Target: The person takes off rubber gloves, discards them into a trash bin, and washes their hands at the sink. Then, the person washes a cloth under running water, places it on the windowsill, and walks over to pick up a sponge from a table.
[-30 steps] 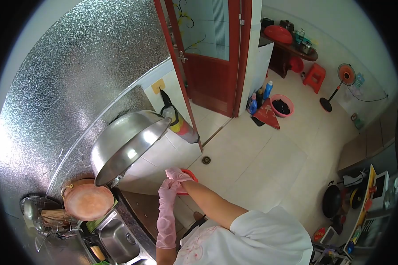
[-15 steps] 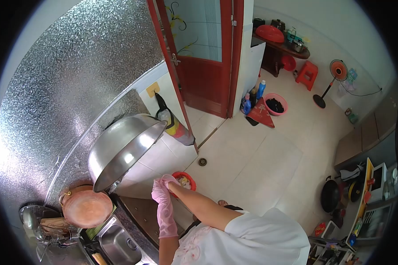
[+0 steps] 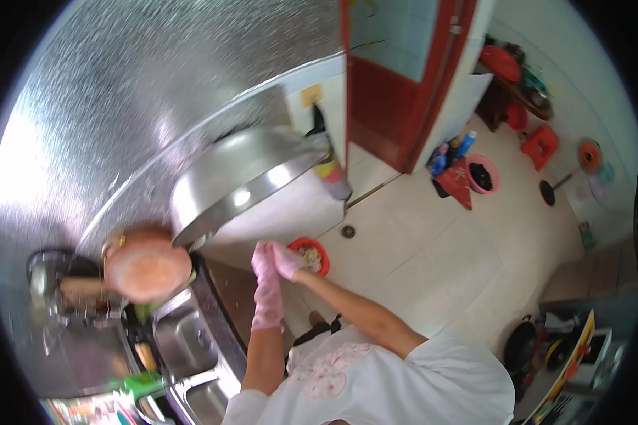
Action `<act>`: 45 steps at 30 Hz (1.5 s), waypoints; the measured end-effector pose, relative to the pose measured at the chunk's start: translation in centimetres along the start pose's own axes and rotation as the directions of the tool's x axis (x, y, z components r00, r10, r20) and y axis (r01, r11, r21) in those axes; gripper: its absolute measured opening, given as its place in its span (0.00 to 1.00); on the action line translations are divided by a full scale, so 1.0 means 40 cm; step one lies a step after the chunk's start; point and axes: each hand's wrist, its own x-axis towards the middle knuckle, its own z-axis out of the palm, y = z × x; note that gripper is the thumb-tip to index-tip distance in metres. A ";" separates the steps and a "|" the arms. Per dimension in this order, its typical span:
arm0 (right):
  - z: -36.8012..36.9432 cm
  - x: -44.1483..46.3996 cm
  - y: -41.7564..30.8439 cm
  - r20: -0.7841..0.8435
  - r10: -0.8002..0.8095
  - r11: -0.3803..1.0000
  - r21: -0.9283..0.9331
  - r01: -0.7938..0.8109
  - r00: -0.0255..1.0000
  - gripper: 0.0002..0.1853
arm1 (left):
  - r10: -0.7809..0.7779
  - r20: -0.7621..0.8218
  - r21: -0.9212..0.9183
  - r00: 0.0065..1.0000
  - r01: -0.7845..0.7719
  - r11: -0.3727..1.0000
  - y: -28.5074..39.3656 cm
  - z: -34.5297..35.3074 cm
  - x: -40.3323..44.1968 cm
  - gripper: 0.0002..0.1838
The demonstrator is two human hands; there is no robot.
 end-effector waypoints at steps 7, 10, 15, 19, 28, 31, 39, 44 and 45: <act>-0.074 -0.044 0.002 0.105 -0.324 0.946 0.043 0.321 0.940 0.22 | -0.225 -0.055 -0.619 0.973 0.143 0.772 0.023 0.061 -0.015 0.04; -0.065 -0.077 -0.026 0.123 -0.328 0.882 0.395 0.257 0.936 0.23 | -0.349 -0.064 -0.652 0.935 0.226 0.724 0.105 0.041 -0.022 0.05; -0.195 -0.213 -0.166 0.299 -0.128 0.992 0.055 0.117 0.946 0.24 | -0.310 -0.072 -0.717 0.948 0.167 0.676 0.176 -0.013 -0.102 0.11; -0.278 -0.348 -0.139 0.360 0.081 0.979 0.147 -0.142 0.929 0.22 | -0.279 -0.008 -0.893 0.960 0.119 0.435 0.247 -0.096 -0.107 0.16; -0.400 -0.313 -0.145 0.468 0.070 0.527 0.733 -0.431 0.881 0.26 | -0.216 0.129 -0.855 0.968 0.219 0.471 0.235 -0.180 -0.134 0.29; -0.422 -0.303 -0.107 0.529 0.025 0.359 0.788 -0.501 0.849 0.26 | -0.380 0.089 -0.863 0.921 0.262 0.431 0.148 -0.149 -0.037 0.30; -0.420 -0.231 -0.159 0.574 -0.048 0.241 0.801 -0.549 0.817 0.34 | 0.312 0.664 -0.474 0.680 0.059 0.879 0.338 -0.156 -0.146 0.33; -0.410 -0.190 -0.151 0.640 -0.054 0.339 0.734 -0.589 0.767 0.38 | 0.117 0.774 -0.279 0.623 0.169 0.945 0.279 -0.096 -0.152 0.17; -0.412 -0.192 -0.148 0.642 -0.054 0.339 0.732 -0.591 0.765 0.38 | 0.197 0.715 -0.410 0.671 0.174 0.895 0.252 -0.088 -0.149 0.10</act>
